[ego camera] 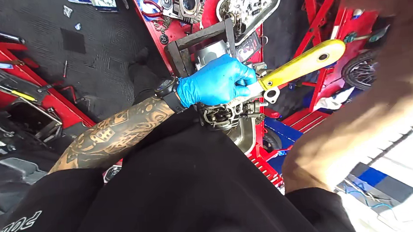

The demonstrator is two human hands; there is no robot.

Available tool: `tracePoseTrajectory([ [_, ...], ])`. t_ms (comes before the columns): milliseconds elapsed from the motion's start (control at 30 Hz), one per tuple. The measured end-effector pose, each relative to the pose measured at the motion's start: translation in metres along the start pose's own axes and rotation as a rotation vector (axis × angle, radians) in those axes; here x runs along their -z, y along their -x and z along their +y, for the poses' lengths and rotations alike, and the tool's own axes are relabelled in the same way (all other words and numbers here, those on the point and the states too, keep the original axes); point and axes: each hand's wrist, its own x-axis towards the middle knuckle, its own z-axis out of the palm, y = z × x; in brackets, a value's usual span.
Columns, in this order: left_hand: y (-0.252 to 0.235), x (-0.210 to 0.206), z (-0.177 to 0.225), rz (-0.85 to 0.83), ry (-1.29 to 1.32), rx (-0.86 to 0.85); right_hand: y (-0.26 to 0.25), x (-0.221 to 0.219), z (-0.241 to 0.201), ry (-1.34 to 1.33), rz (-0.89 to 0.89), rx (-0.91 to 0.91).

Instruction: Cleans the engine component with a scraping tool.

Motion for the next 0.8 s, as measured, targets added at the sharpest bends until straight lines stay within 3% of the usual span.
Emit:
tracePoseTrajectory([
  [100, -0.001, -0.002, -0.001, 0.018, -0.014, -0.027, -0.014, -0.046, -0.022, 0.156, -0.131, -0.136],
  [267, 0.004, -0.007, -0.001, 0.052, 0.033, 0.002, -0.016, -0.010, -0.002, -0.112, -0.120, 0.031],
  [400, 0.009, -0.006, -0.005, 0.116, 0.086, 0.031, -0.025, -0.059, -0.025, 0.157, -0.167, -0.102],
  [533, 0.009, -0.007, -0.006, 0.103, 0.130, 0.043, -0.038, 0.027, 0.040, -0.170, -0.319, 0.230],
  [600, 0.011, -0.009, -0.007, 0.121, 0.148, 0.035, -0.033, 0.020, 0.025, -0.084, -0.160, 0.143],
  [700, 0.013, -0.010, -0.007, 0.150, 0.163, 0.028, -0.035, -0.056, -0.026, 0.277, -0.157, -0.087],
  [800, 0.014, -0.011, -0.005, 0.164, 0.172, 0.012, -0.035, -0.031, -0.029, 0.251, -0.183, -0.028],
])
